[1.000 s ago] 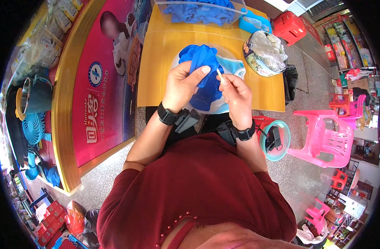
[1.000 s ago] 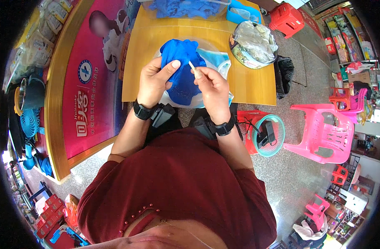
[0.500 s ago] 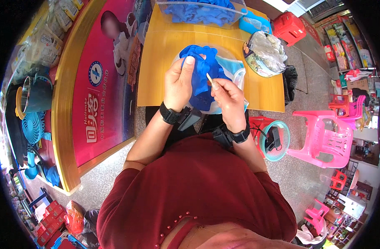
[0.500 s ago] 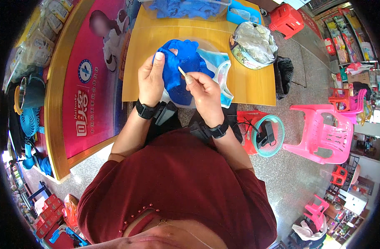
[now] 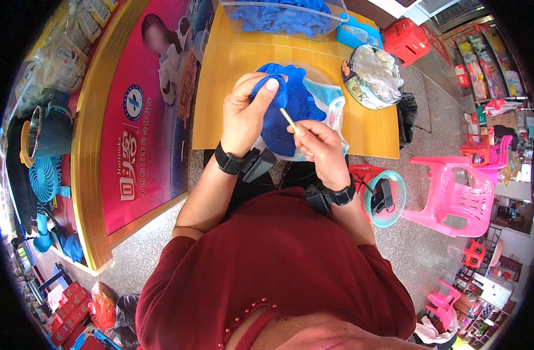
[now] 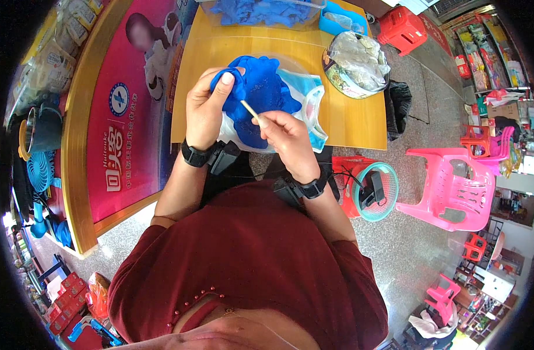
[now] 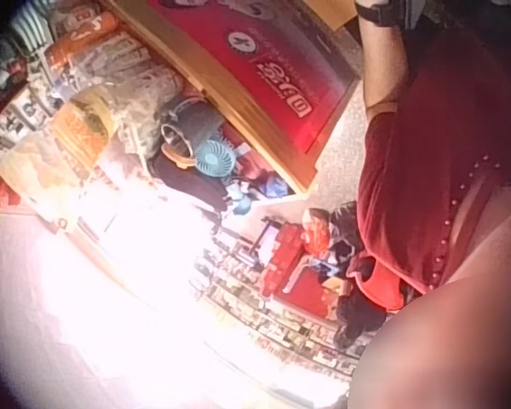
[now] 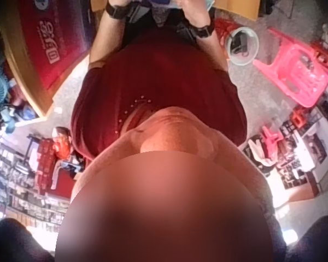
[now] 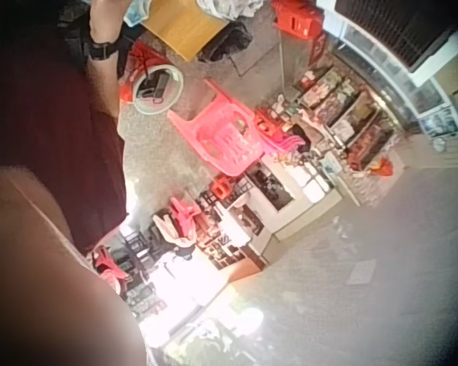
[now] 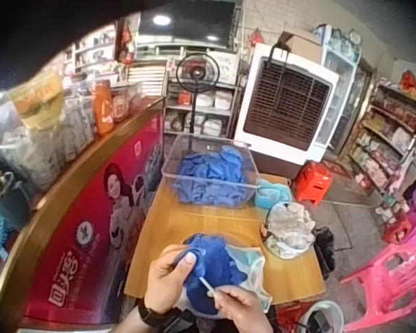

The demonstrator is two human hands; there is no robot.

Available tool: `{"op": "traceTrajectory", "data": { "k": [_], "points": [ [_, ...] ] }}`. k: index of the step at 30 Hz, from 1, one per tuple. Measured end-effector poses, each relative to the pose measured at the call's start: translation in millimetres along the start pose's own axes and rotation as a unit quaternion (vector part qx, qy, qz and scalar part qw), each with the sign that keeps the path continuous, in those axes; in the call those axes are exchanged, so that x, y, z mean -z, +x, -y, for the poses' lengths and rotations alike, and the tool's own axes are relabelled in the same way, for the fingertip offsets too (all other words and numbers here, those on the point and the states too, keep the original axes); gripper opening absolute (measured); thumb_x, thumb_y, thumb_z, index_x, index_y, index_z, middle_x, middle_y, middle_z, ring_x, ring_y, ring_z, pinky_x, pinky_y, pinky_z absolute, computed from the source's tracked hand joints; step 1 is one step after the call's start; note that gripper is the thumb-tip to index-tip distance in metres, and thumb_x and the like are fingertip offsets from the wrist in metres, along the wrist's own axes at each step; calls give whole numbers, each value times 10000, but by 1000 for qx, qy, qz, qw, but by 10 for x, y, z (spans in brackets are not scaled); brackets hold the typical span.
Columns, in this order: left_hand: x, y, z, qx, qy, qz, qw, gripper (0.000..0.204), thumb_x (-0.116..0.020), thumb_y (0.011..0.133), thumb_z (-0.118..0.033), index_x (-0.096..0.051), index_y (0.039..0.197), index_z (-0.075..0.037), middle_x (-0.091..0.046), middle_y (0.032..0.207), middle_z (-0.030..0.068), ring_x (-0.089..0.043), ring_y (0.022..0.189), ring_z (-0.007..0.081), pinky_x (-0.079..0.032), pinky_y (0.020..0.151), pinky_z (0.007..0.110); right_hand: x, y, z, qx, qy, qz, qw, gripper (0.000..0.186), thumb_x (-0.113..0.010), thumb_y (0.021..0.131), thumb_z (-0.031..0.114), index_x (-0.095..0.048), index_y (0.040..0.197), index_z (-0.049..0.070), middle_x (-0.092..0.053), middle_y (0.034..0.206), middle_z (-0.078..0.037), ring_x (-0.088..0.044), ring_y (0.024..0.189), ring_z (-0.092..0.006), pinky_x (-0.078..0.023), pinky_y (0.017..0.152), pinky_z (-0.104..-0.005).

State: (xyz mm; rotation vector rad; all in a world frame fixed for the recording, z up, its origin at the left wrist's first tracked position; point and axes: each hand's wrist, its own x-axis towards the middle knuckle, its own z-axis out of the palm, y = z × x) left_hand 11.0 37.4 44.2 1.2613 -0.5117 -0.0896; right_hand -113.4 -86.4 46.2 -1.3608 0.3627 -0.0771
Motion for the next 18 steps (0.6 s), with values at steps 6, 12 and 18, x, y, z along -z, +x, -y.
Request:
{"op": "traceTrajectory", "data": {
  "k": [6, 12, 18],
  "points": [
    [-61, -28, -126, 76, -143, -39, 986, 176, -621, 912, -158, -656, 1006, -13, -650, 989, 28, -571, 892, 86, -444, 813, 217, 82, -9, 3, 17, 32, -3, 999, 191, -579, 935, 184, -657, 993, 20, -536, 707, 29, -382, 558, -11, -271, 487, -171],
    [-100, -109, -109, 90, -125, -27, 988, 146, -644, 893, -117, -644, 996, -13, -653, 917, 21, -571, 806, 59, -471, 724, 208, 22, 10, 68, 24, 37, -13, 999, 213, -567, 938, 177, -630, 989, -20, -503, 713, 28, -347, 557, -19, -247, 483, -169],
    [-133, -141, -78, 102, -96, -7, 990, 140, -635, 902, -127, -653, 988, -17, -653, 877, 4, -565, 769, 52, -474, 702, 205, -8, 13, 27, 27, 75, -11, 997, 204, -578, 937, 188, -652, 996, 7, -530, 703, 32, -369, 549, -11, -259, 478, -175]
  ]
}}
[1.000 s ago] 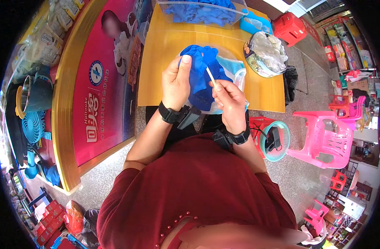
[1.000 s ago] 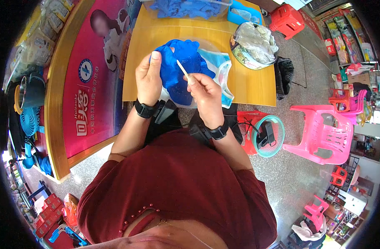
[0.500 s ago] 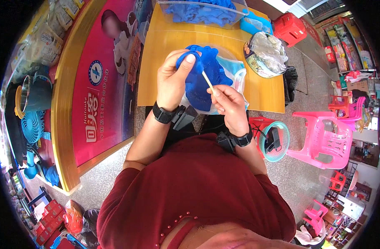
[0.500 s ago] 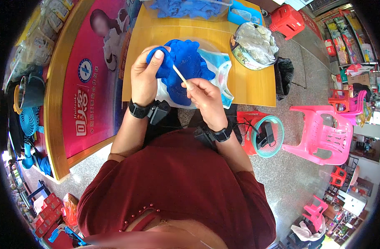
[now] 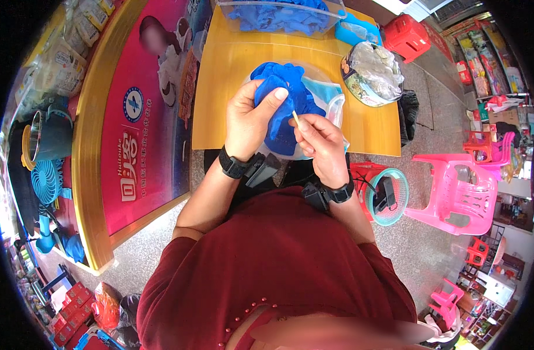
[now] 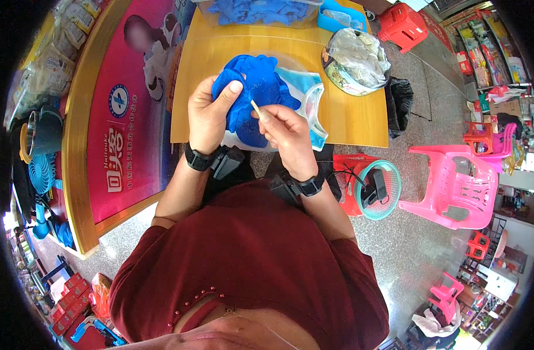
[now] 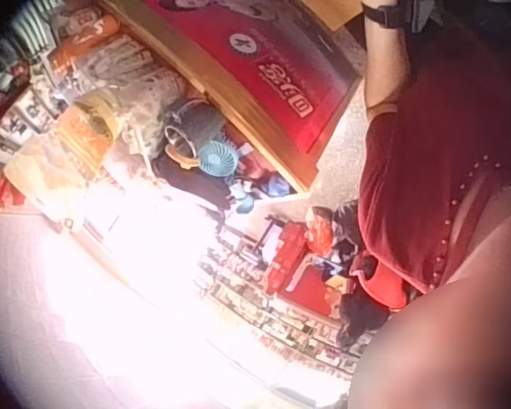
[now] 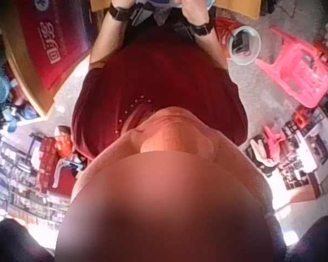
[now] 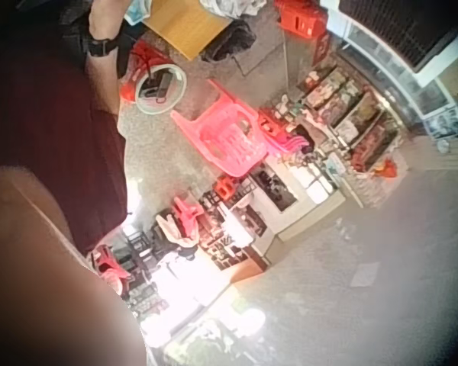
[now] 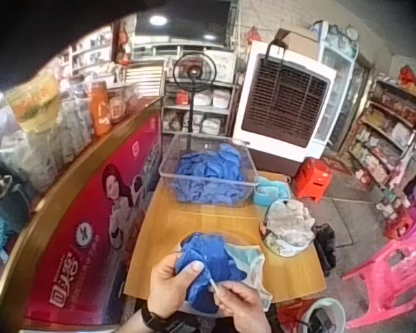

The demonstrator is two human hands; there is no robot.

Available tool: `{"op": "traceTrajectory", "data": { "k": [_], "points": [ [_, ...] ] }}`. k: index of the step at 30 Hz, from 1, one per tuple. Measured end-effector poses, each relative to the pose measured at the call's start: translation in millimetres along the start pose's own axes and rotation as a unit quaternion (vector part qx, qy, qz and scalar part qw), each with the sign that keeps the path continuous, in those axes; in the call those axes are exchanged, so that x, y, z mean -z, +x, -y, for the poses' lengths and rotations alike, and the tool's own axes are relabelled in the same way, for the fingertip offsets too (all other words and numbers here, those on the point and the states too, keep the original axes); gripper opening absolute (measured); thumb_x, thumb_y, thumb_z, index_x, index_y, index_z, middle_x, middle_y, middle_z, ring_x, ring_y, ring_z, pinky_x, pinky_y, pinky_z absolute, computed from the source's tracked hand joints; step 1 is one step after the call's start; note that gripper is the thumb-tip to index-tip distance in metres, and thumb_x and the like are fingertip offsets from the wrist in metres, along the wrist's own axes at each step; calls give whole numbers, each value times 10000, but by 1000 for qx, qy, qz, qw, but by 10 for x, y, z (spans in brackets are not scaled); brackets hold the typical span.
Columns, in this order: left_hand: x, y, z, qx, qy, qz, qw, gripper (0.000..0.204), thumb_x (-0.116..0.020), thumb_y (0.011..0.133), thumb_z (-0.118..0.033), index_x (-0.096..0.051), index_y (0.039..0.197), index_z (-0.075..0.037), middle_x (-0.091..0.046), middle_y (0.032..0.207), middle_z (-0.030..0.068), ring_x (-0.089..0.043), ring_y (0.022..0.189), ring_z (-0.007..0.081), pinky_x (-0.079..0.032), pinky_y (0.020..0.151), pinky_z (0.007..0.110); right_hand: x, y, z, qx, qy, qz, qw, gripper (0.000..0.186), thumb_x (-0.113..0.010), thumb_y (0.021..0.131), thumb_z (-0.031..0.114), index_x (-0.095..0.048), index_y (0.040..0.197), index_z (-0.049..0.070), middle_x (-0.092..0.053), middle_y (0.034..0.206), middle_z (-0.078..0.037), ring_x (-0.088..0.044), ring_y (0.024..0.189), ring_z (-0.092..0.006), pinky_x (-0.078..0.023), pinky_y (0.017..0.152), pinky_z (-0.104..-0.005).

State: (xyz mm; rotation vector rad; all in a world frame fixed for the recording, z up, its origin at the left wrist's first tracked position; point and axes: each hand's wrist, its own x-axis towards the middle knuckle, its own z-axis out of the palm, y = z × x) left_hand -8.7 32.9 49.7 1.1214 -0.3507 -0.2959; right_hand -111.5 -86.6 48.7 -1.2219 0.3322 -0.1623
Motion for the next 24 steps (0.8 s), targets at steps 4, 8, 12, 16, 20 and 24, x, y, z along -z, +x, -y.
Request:
{"op": "traceTrajectory", "data": {
  "k": [4, 8, 12, 16, 20, 24],
  "points": [
    [24, 25, -18, -36, -11, -18, 999, 202, -592, 934, -170, -654, 1042, -10, -661, 938, 23, -575, 827, 66, -471, 757, 220, 30, -4, 5, 12, -25, 6, 1000, 205, -579, 937, 188, -651, 1000, 7, -532, 707, 30, -369, 549, -12, -256, 477, -171],
    [28, 36, -37, -61, 3, -11, 998, 217, -570, 948, -177, -652, 1063, -12, -654, 1010, 38, -571, 890, 78, -461, 806, 226, 21, -36, -16, 3, 19, 11, 1000, 210, -560, 941, 167, -630, 1003, -21, -500, 705, 17, -345, 552, -24, -238, 478, -170],
    [70, 61, -20, -72, -29, 8, 997, 203, -573, 945, -152, -638, 1090, -26, -637, 1009, 12, -557, 920, 73, -445, 824, 218, 40, -41, 5, 2, 40, 15, 999, 208, -557, 942, 167, -631, 1001, -18, -499, 702, 15, -345, 548, -22, -239, 471, -172],
    [132, 89, -29, -64, -35, 20, 997, 192, -566, 947, -155, -633, 1072, -28, -606, 1099, 40, -564, 966, 108, -433, 868, 245, 89, -23, -16, -34, -6, 44, 998, 209, -554, 945, 171, -630, 1005, -15, -501, 705, 20, -347, 546, -17, -243, 470, -173],
    [152, 109, -19, -132, -16, 104, 986, 174, -542, 953, -157, -640, 1021, -29, -511, 1288, 103, -534, 1069, 160, -414, 925, 292, 55, -18, -33, -45, -58, 22, 997, 215, -558, 946, 185, -632, 1008, -7, -508, 709, 34, -347, 545, -12, -249, 472, -173],
    [54, 106, 36, -109, -34, 67, 991, 189, -566, 926, -95, -603, 1096, -21, -465, 1362, 131, -493, 1173, 179, -403, 962, 311, 41, 3, -90, 37, -90, -19, 995, 202, -568, 942, 177, -638, 1008, 0, -525, 715, 36, -355, 548, -10, -254, 478, -170]
  ]
}}
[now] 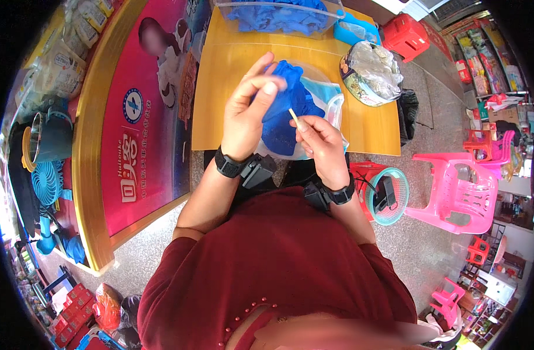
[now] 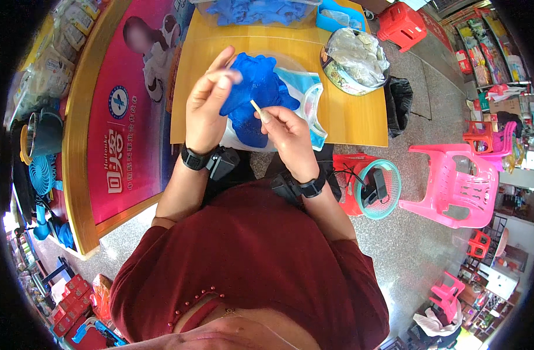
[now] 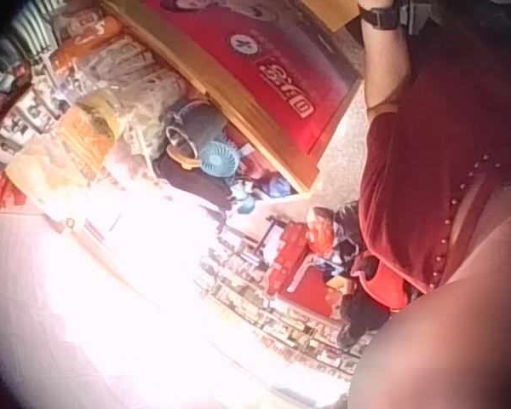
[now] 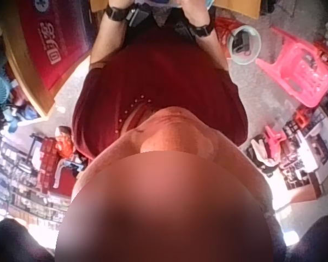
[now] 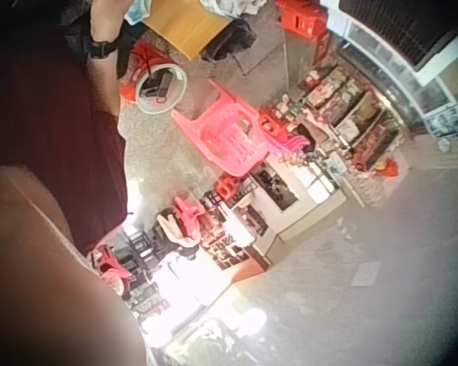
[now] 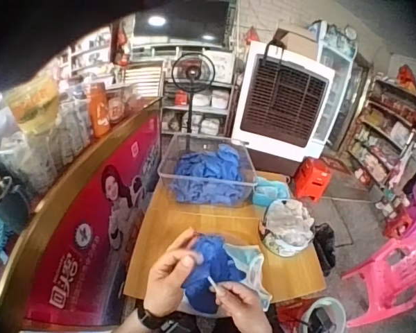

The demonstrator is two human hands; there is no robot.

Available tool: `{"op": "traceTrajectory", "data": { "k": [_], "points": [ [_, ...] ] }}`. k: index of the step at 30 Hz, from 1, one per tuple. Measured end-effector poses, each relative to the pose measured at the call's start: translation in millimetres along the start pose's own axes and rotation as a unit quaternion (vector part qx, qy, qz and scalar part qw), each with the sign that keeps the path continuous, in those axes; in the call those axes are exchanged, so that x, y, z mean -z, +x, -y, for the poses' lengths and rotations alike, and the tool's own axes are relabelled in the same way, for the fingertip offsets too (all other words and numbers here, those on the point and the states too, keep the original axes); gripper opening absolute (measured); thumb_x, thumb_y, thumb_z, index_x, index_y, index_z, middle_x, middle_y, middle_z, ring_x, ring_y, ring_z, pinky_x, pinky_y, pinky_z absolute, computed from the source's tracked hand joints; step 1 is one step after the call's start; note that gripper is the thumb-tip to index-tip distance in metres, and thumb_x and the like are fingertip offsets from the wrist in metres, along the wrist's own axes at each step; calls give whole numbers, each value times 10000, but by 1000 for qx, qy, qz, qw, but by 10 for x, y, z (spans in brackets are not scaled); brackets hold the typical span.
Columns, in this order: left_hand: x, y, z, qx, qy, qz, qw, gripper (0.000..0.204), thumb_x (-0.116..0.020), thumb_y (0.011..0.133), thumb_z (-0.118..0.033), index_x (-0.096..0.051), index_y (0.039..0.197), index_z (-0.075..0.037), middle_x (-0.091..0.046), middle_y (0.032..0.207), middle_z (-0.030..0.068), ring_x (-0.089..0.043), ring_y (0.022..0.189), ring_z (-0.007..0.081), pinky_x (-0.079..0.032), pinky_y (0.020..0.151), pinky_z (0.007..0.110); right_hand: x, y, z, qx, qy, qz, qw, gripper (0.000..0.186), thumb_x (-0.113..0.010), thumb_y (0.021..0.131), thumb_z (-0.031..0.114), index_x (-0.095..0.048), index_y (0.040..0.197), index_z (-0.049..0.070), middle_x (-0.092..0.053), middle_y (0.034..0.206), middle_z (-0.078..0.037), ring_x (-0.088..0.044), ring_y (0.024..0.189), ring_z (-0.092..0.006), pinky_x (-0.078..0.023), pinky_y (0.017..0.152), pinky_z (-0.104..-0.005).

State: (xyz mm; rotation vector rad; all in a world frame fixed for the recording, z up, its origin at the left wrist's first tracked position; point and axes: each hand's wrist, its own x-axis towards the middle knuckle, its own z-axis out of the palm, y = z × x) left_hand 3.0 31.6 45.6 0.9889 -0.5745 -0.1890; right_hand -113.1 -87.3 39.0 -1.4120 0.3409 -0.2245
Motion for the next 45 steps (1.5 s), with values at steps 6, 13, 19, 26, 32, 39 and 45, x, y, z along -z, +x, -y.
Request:
{"op": "traceTrajectory", "data": {
  "k": [6, 13, 19, 26, 32, 39, 45],
  "points": [
    [-31, -21, -8, 92, -28, -76, 992, 266, -637, 891, -108, -595, 1142, -31, -610, 1090, 51, -556, 971, 111, -450, 846, 244, -12, -21, 12, 19, -3, -35, 999, 172, -613, 914, 111, -637, 1037, -7, -614, 842, 0, -544, 751, -54, -426, 660, -184],
    [5, -66, 85, 120, 55, -92, 987, 106, -679, 870, -136, -681, 870, -30, -588, 738, -59, -490, 667, 17, -400, 601, 177, -49, 27, -31, 63, -20, -82, 994, 153, -641, 887, 58, -635, 1021, -16, -630, 886, -5, -552, 780, -46, -443, 702, -185],
    [-21, -48, 65, 115, 89, -45, 988, 120, -667, 882, -143, -661, 879, -23, -593, 752, -48, -490, 675, 15, -408, 605, 178, -95, 79, -87, 135, -10, -118, 984, 126, -646, 878, 42, -647, 997, -1, -633, 875, -8, -553, 757, -51, -440, 686, -186],
    [-6, -48, 39, 109, 59, -76, 989, 130, -611, 921, -144, -623, 899, -17, -578, 779, -50, -474, 689, 20, -410, 607, 182, -79, 131, -125, 220, -154, -124, 955, 97, -663, 865, 47, -663, 953, 5, -628, 856, -10, -530, 706, -52, -432, 640, -198],
    [-48, -114, 180, 56, 72, -74, 993, 122, -606, 922, -131, -607, 853, -30, -546, 745, -57, -458, 677, 24, -402, 603, 181, -211, 105, -19, 161, -64, -100, 980, 122, -620, 910, 109, -624, 965, 0, -561, 753, 12, -493, 644, -50, -400, 572, -182],
    [13, -69, 152, 98, 62, -41, 992, 128, -597, 930, -150, -619, 881, -34, -572, 754, -53, -490, 672, 26, -426, 608, 186, -84, 45, 147, -99, 95, 17, 990, 207, -525, 967, 232, -576, 990, 32, -470, 685, 29, -302, 511, -17, -224, 442, -174],
    [-28, -99, 190, 124, 14, -55, 991, 127, -542, 960, -143, -619, 964, -42, -626, 837, -29, -543, 725, 29, -448, 648, 180, -47, 19, 89, -127, 217, 32, 967, 211, -529, 966, 251, -597, 985, 52, -496, 696, 32, -309, 496, -15, -230, 439, -169]
  ]
}}
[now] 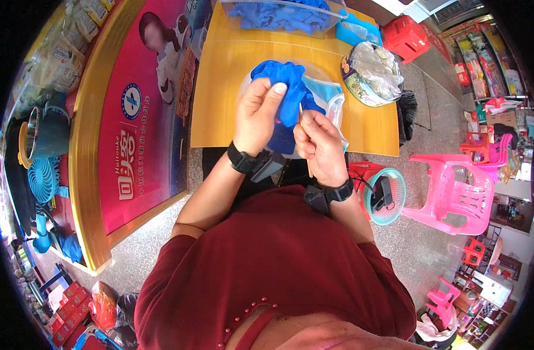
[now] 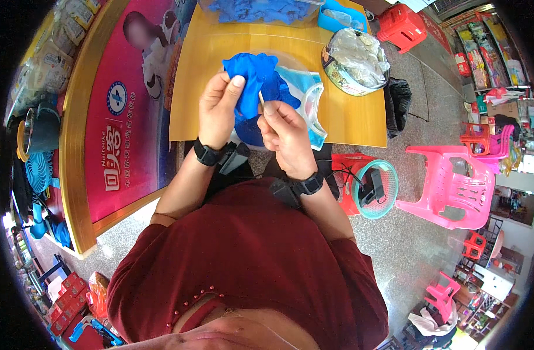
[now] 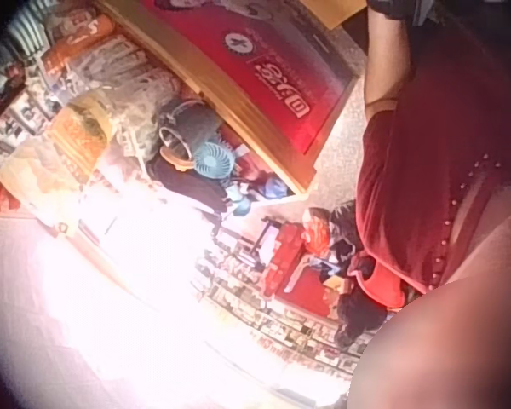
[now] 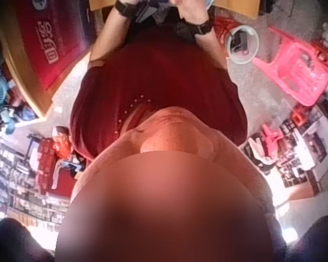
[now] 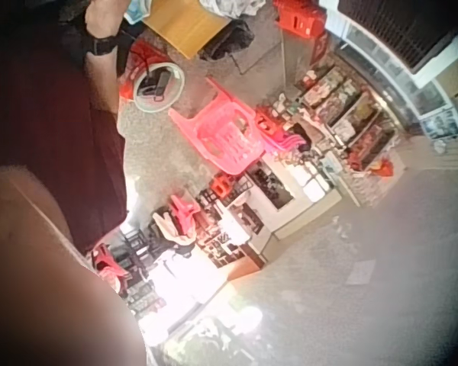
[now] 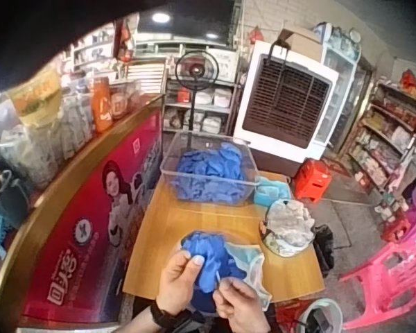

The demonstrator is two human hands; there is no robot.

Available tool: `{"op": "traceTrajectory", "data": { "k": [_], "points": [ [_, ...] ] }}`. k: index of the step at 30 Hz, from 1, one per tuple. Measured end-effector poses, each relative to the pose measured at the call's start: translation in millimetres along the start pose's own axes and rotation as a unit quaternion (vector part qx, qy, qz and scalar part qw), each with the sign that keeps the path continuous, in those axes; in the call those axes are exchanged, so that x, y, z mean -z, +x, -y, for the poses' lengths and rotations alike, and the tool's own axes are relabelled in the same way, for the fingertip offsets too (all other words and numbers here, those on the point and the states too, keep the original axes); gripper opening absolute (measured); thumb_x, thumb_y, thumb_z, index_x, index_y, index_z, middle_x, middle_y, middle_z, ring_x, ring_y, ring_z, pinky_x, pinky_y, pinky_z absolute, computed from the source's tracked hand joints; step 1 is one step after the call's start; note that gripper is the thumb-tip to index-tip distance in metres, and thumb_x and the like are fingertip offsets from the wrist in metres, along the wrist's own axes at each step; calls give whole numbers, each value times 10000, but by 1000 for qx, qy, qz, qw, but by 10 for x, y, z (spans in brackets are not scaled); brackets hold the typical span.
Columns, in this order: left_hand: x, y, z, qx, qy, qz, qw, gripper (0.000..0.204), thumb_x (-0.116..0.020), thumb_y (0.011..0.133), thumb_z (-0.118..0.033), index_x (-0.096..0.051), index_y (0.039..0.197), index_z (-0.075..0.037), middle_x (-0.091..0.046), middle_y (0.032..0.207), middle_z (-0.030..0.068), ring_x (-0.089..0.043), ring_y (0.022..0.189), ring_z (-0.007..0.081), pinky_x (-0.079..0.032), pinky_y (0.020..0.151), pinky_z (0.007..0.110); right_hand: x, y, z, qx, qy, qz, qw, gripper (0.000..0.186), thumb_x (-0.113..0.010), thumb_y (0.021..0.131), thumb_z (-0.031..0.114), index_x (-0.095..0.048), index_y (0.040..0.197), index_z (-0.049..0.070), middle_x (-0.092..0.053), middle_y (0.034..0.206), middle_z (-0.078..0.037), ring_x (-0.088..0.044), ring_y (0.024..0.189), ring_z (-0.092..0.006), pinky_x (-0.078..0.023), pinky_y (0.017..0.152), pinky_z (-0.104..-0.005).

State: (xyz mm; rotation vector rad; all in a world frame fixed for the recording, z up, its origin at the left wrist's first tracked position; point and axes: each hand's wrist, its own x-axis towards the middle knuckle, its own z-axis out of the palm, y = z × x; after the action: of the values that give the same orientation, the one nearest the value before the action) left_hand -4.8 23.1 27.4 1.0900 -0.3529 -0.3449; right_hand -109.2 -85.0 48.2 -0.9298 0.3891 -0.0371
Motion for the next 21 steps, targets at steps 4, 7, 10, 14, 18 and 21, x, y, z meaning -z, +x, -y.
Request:
{"op": "traceTrajectory", "data": {
  "k": [4, 7, 10, 14, 18, 21],
  "points": [
    [15, 47, -48, -33, 55, 45, 997, 110, -589, 931, -139, -608, 989, -47, -620, 800, -26, -549, 720, 41, -455, 645, 195, 47, 19, -53, 79, -72, -28, 994, 194, -551, 956, 232, -600, 993, 47, -516, 716, 27, -339, 526, -15, -249, 458, -168],
    [-76, 25, -263, -5, -19, -13, 1000, 143, -601, 925, -146, -639, 1014, -40, -647, 876, -4, -577, 799, 61, -469, 726, 211, 66, 20, -76, 108, -141, -35, 983, 180, -579, 942, 211, -611, 999, 44, -545, 744, 23, -397, 576, -21, -287, 497, -172],
    [18, 38, -247, 22, -43, -19, 999, 209, -592, 932, -190, -654, 1040, -22, -668, 944, 34, -597, 887, 98, -445, 832, 243, 25, 22, -133, 134, -168, -47, 975, 168, -616, 919, 184, -625, 1005, 40, -582, 777, 18, -455, 632, -28, -316, 538, -176],
    [52, 40, -124, -27, 20, -38, 999, 205, -594, 931, -197, -685, 995, -25, -677, 957, 34, -589, 856, 81, -457, 786, 226, 7, 42, -141, 163, -163, -62, 971, 160, -653, 890, 139, -640, 1009, 33, -615, 811, 12, -487, 656, -28, -321, 551, -170],
    [29, 24, -92, -48, 6, -39, 998, 197, -598, 928, -186, -689, 994, -24, -680, 948, 32, -584, 828, 73, -462, 764, 222, -3, 27, -166, 144, -114, -61, 981, 152, -656, 882, 125, -647, 1000, 30, -611, 800, 7, -460, 619, -21, -306, 530, -171],
    [-62, -29, -70, -31, -61, -35, 997, 147, -604, 920, -126, -701, 959, -22, -658, 870, -16, -546, 782, 37, -439, 719, 194, 0, 10, -165, 132, -81, -56, 986, 157, -630, 894, 130, -638, 1012, 26, -593, 777, -1, -410, 564, -17, -273, 487, -169]
  ]
}}
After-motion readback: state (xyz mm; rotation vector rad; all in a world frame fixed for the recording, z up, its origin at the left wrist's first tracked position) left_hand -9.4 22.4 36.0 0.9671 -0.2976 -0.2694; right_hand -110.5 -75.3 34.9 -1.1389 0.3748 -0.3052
